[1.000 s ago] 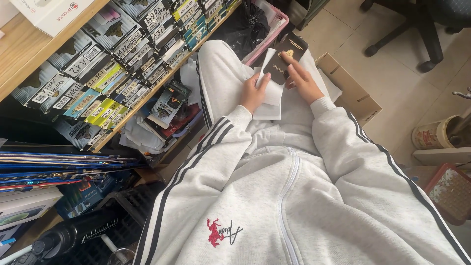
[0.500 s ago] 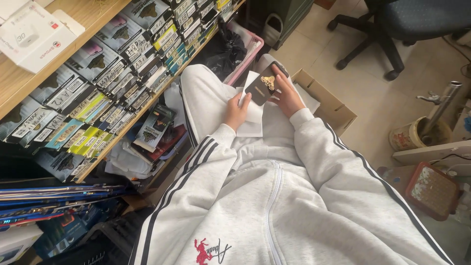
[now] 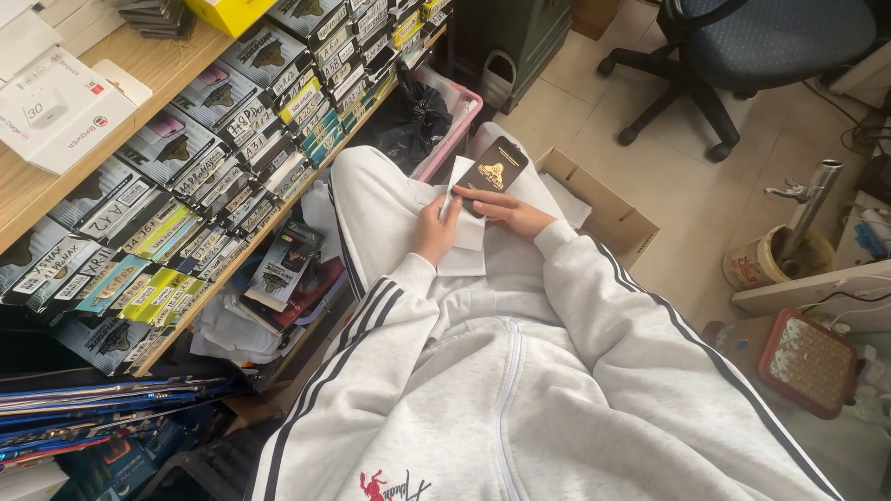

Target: Packaging electronic components into white paper sleeves while sitting on the floor of a storage area.

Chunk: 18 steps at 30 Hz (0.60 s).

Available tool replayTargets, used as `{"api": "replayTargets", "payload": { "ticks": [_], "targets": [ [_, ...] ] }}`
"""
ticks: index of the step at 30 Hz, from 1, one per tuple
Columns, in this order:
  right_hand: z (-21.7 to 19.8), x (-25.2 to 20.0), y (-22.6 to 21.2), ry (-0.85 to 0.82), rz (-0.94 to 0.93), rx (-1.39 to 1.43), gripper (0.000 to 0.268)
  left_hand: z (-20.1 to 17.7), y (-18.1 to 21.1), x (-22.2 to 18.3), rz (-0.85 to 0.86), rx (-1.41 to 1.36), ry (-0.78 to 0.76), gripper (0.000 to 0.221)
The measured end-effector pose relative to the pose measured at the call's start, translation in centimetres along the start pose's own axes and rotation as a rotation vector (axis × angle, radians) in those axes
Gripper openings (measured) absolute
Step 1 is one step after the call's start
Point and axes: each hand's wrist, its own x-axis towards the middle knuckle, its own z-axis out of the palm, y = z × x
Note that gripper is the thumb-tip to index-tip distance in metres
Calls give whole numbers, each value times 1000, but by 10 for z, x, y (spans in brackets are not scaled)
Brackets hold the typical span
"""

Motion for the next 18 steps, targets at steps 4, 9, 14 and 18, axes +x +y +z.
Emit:
{"api": "replayTargets", "payload": {
  "ticks": [4, 9, 14, 18],
  "targets": [
    [-9, 8, 5, 28, -63, 132, 52, 2, -2, 2, -18, -7, 2, 37],
    [-17, 10, 7, 270, -140, 429, 55, 4, 3, 1, -16, -31, -26, 35],
    [-8, 12, 8, 169, -88, 229, 55, 1, -1, 5, -20, -13, -7, 37],
    [10, -7, -18, -4, 47, 38, 56, -1, 0, 3, -16, -43, 6, 31]
  ]
}}
